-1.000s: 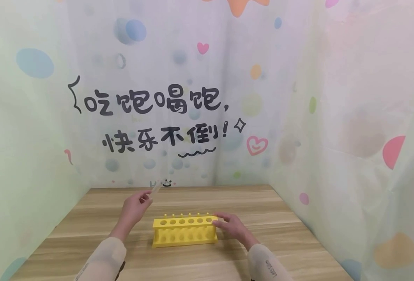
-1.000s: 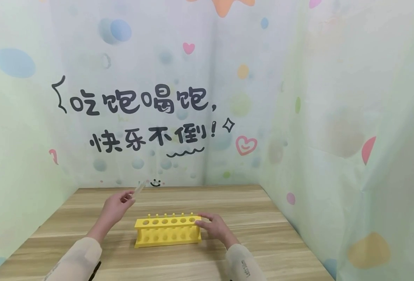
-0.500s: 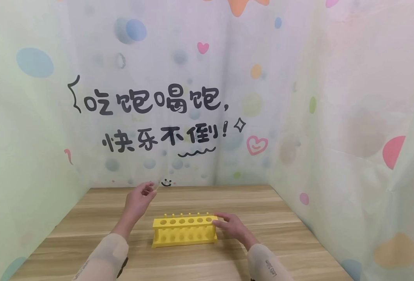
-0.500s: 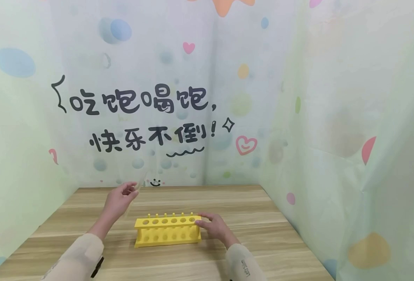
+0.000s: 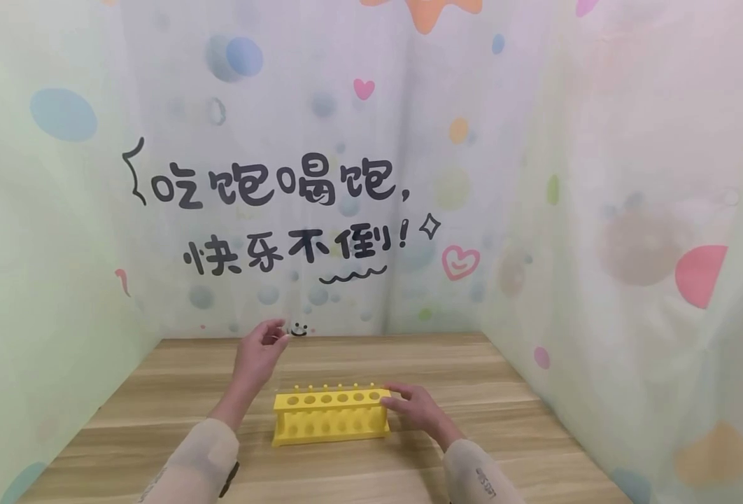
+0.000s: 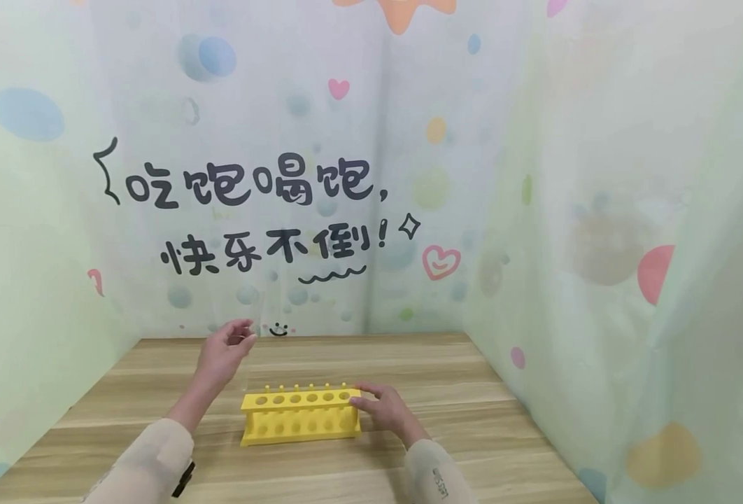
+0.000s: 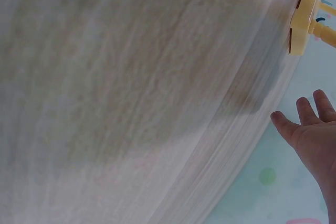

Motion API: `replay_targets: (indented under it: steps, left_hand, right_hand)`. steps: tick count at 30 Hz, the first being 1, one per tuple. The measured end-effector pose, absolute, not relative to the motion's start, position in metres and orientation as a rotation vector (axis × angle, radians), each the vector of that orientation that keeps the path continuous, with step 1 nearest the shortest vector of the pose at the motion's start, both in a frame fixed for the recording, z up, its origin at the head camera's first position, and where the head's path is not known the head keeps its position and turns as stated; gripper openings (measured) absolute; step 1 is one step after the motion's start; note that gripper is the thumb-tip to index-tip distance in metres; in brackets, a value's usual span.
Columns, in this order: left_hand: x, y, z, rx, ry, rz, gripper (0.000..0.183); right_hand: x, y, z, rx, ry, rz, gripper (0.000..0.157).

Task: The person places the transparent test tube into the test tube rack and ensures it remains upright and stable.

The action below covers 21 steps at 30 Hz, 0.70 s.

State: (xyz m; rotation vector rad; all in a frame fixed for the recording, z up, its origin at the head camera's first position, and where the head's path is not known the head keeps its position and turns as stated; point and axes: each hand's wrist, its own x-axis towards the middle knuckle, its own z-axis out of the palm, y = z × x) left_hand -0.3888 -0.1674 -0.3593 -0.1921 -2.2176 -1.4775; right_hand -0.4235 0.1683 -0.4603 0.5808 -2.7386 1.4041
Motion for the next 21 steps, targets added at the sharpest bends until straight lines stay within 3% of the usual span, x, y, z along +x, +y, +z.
replay_targets:
  steps: [21]
  left_hand:
    - [-0.385,-0.16,-0.375,-0.22,-2.185,-1.581,0.037]
  right_hand:
    - [-0.421,0.166,-0.462,0.594,-2.74,1.381,0.051]
